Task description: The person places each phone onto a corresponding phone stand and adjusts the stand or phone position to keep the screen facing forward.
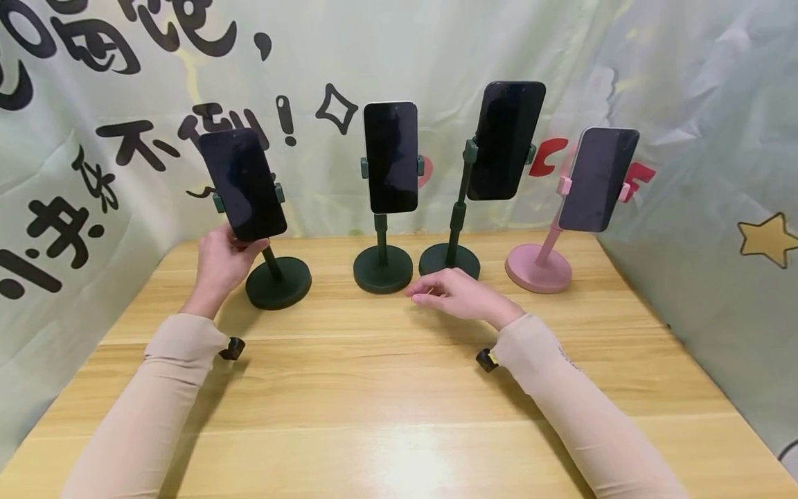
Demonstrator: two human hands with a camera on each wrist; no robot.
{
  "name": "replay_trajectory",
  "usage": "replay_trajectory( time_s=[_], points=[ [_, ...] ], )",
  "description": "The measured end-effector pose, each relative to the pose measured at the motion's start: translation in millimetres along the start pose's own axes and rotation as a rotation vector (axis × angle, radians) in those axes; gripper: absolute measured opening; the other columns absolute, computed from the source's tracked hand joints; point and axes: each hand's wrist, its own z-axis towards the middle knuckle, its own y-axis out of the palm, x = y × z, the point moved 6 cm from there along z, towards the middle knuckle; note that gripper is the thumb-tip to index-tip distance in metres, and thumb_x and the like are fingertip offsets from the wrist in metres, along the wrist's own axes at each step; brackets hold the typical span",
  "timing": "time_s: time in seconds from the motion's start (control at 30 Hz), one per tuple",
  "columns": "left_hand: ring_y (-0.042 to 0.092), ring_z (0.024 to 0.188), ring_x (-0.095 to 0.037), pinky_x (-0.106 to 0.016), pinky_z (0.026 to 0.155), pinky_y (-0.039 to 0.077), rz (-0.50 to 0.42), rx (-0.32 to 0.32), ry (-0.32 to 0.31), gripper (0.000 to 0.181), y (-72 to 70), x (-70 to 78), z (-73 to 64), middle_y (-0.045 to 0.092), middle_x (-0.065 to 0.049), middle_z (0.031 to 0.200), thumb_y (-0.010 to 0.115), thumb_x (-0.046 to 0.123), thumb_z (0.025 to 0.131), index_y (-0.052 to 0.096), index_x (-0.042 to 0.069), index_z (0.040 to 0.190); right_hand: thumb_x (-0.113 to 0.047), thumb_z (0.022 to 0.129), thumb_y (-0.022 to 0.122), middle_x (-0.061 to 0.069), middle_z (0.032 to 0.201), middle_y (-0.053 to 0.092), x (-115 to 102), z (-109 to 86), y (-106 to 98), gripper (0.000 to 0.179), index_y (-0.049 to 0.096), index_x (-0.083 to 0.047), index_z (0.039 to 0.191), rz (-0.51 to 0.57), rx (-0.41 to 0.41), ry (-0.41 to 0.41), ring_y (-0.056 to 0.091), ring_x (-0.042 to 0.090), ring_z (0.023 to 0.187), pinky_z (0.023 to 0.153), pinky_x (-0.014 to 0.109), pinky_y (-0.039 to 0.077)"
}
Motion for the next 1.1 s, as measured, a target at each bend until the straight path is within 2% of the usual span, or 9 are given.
replay_trajectory(
  time_s=[0.13,0.37,0.57,0.63,0.7,0.83,0.9,1.0,1.1],
  points=[
    [0.074,0.097,-0.047,-0.042,0.085,0.052,-0.005,-0.012,-0.002,0.03,6.1,-2.0,-0.9,0.078,-0.031,0.099,0.08,0.023,0.096,0.072,-0.005,0.103,-0.025,0.108,0.068,0.004,0.122,0.08,5.1,-2.7,3.7,0.028,0.077,-0.011,0.13,0.006,0.002,0.007,0.069,0.014,0.096,0.088,0.034,0.058],
    [0.074,0.109,-0.049,-0.058,0.096,0.055,-0.035,-0.039,-0.011,0.03,12.7,1.2,-0.8,0.077,-0.032,0.106,0.078,0.02,0.098,0.071,-0.006,0.11,-0.026,0.108,0.067,0.004,0.122,0.08,8.0,-8.5,1.4,0.028,0.076,-0.01,0.13,0.004,0.01,0.008,0.071,0.014,0.102,0.094,0.038,0.059],
    [0.073,0.112,-0.049,-0.06,0.098,0.056,-0.036,-0.075,-0.04,0.035,16.3,-3.2,-7.9,0.076,-0.03,0.116,0.074,0.027,0.102,0.068,-0.005,0.115,-0.024,0.108,0.067,0.005,0.122,0.081,10.6,-9.5,-1.3,0.027,0.076,-0.009,0.128,-0.006,0.02,0.002,0.07,0.013,0.096,0.089,0.034,0.057],
    [0.075,0.112,-0.048,-0.054,0.095,0.059,-0.033,-0.095,-0.043,0.035,17.6,-5.0,-11.2,0.075,-0.028,0.12,0.072,0.028,0.104,0.067,-0.003,0.119,-0.024,0.108,0.067,0.006,0.123,0.08,10.4,-9.1,-2.0,0.027,0.076,-0.009,0.128,-0.005,0.021,-0.004,0.07,0.012,0.096,0.088,0.032,0.056],
    [0.076,0.111,-0.046,-0.039,0.088,0.062,-0.032,-0.113,-0.043,0.035,18.8,-7.1,-14.2,0.076,-0.027,0.122,0.07,0.027,0.104,0.066,-0.002,0.123,-0.023,0.108,0.066,0.008,0.123,0.08,9.5,-8.6,-2.7,0.027,0.076,-0.007,0.128,-0.004,0.021,-0.011,0.07,0.012,0.096,0.088,0.032,0.056],
    [0.079,0.103,-0.04,-0.009,0.073,0.052,-0.056,-0.141,-0.072,0.038,19.0,-10.0,-21.6,0.076,-0.026,0.122,0.068,0.027,0.105,0.062,-0.001,0.13,-0.023,0.108,0.067,0.008,0.121,0.08,8.2,-7.6,-4.6,0.027,0.076,-0.007,0.128,0.003,0.021,-0.008,0.07,0.012,0.096,0.088,0.032,0.056],
    [0.081,0.094,-0.034,-0.007,0.068,0.053,-0.083,-0.156,-0.094,0.04,18.4,-10.7,-25.6,0.075,-0.027,0.121,0.069,0.026,0.105,0.059,-0.002,0.132,-0.022,0.108,0.067,0.009,0.121,0.08,7.7,-7.6,-6.1,0.027,0.075,-0.006,0.128,0.004,0.025,-0.01,0.072,0.013,0.098,0.09,0.035,0.056],
    [0.079,0.083,-0.021,-0.012,0.065,0.057,-0.097,-0.205,-0.11,0.037,19.7,-10.9,-32.5,0.075,-0.028,0.117,0.069,0.024,0.105,0.059,-0.003,0.129,-0.022,0.108,0.066,0.01,0.122,0.08,8.1,-8.0,-8.6,0.028,0.075,-0.006,0.129,0.003,0.028,-0.012,0.074,0.014,0.102,0.094,0.037,0.057],
    [0.076,0.082,-0.018,-0.017,0.067,0.058,-0.053,-0.266,-0.082,0.03,23.7,-8.7,-39.8,0.076,-0.026,0.111,0.069,0.022,0.105,0.062,-0.002,0.121,-0.022,0.109,0.066,0.011,0.124,0.079,8.8,-9.2,-12.1,0.028,0.075,-0.005,0.129,0.001,0.036,-0.014,0.074,0.015,0.106,0.097,0.039,0.058]
  ],
)
